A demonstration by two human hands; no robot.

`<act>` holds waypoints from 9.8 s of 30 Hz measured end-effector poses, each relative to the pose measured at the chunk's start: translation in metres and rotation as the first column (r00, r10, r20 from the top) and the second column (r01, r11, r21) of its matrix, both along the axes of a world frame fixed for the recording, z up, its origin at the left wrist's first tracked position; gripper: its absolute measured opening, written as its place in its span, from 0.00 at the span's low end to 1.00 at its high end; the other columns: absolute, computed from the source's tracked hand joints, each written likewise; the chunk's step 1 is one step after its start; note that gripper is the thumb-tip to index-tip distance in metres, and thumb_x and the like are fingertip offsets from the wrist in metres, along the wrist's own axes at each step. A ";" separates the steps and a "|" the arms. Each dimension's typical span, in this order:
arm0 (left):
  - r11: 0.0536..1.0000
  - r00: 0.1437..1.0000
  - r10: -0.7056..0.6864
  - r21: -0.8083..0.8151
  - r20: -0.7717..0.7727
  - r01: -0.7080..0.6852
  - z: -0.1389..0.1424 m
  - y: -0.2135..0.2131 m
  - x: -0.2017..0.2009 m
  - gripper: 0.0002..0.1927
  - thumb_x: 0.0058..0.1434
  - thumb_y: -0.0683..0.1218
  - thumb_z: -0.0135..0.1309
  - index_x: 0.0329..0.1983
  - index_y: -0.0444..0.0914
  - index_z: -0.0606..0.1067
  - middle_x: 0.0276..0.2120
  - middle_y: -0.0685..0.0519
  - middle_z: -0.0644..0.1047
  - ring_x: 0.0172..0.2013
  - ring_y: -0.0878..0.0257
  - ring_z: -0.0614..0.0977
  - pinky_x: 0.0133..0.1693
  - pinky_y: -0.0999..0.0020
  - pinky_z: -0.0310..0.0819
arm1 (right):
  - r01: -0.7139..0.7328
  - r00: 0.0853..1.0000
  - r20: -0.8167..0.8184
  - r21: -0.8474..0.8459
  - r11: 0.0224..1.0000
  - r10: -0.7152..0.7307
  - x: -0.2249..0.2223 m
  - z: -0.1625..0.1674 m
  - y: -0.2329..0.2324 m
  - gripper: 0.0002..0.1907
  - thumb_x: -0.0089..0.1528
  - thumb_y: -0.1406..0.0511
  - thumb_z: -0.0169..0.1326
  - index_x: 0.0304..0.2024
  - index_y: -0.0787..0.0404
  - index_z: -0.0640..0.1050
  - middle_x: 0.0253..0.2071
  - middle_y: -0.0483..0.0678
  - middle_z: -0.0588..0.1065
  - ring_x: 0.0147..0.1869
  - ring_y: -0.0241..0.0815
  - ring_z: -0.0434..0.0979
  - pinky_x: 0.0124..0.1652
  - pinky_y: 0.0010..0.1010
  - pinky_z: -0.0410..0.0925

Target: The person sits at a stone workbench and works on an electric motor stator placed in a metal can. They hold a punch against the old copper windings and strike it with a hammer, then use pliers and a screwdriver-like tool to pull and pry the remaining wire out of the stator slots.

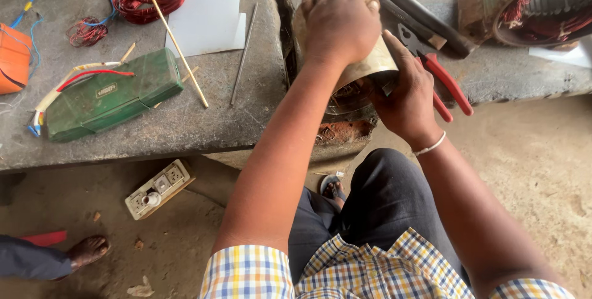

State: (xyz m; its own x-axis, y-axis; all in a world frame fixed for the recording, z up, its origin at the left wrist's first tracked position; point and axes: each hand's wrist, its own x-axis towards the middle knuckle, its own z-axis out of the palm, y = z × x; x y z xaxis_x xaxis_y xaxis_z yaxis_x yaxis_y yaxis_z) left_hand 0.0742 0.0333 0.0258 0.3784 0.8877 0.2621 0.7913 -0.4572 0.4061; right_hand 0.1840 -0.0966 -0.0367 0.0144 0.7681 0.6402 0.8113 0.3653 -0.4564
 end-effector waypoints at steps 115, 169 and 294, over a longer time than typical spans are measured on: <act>0.985 0.984 0.168 0.047 -0.061 -0.166 0.026 -0.006 -0.063 0.16 0.61 0.54 0.50 0.37 0.44 0.85 0.49 0.53 0.80 0.50 0.47 0.78 0.54 0.53 0.68 | -0.064 0.886 -0.381 -0.663 0.746 -0.263 0.053 -0.016 -0.147 0.18 0.59 0.58 0.61 0.53 0.51 0.82 0.21 0.55 0.78 0.20 0.43 0.74 0.25 0.37 0.69; 0.962 0.028 0.161 -0.163 0.987 0.221 -0.094 0.032 -0.176 0.08 0.75 0.47 0.45 0.40 0.41 0.69 0.34 0.57 0.72 0.37 0.68 0.76 0.41 0.71 0.75 | -0.591 0.505 -0.858 -0.424 0.687 -0.096 -0.021 -0.052 -0.154 0.17 0.65 0.64 0.52 0.56 0.61 0.74 0.33 0.43 0.77 0.34 0.31 0.72 0.34 0.26 0.68; 0.996 0.815 -0.055 0.021 -0.577 0.082 0.011 0.051 0.114 0.12 0.62 0.49 0.51 0.42 0.43 0.83 0.40 0.49 0.83 0.40 0.53 0.85 0.33 0.55 0.79 | 0.456 0.885 0.460 -0.832 0.316 -0.066 0.061 0.111 -0.123 0.23 0.67 0.53 0.49 0.65 0.40 0.75 0.36 0.42 0.82 0.28 0.40 0.83 0.30 0.34 0.76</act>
State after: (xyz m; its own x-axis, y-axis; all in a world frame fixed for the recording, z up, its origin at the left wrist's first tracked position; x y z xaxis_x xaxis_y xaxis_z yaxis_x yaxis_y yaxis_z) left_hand 0.1884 0.0847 0.0369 0.5318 0.8468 0.0141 0.8402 -0.5254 -0.1340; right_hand 0.2453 -0.2194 0.0739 0.3048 0.8478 -0.4340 0.9263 -0.3699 -0.0722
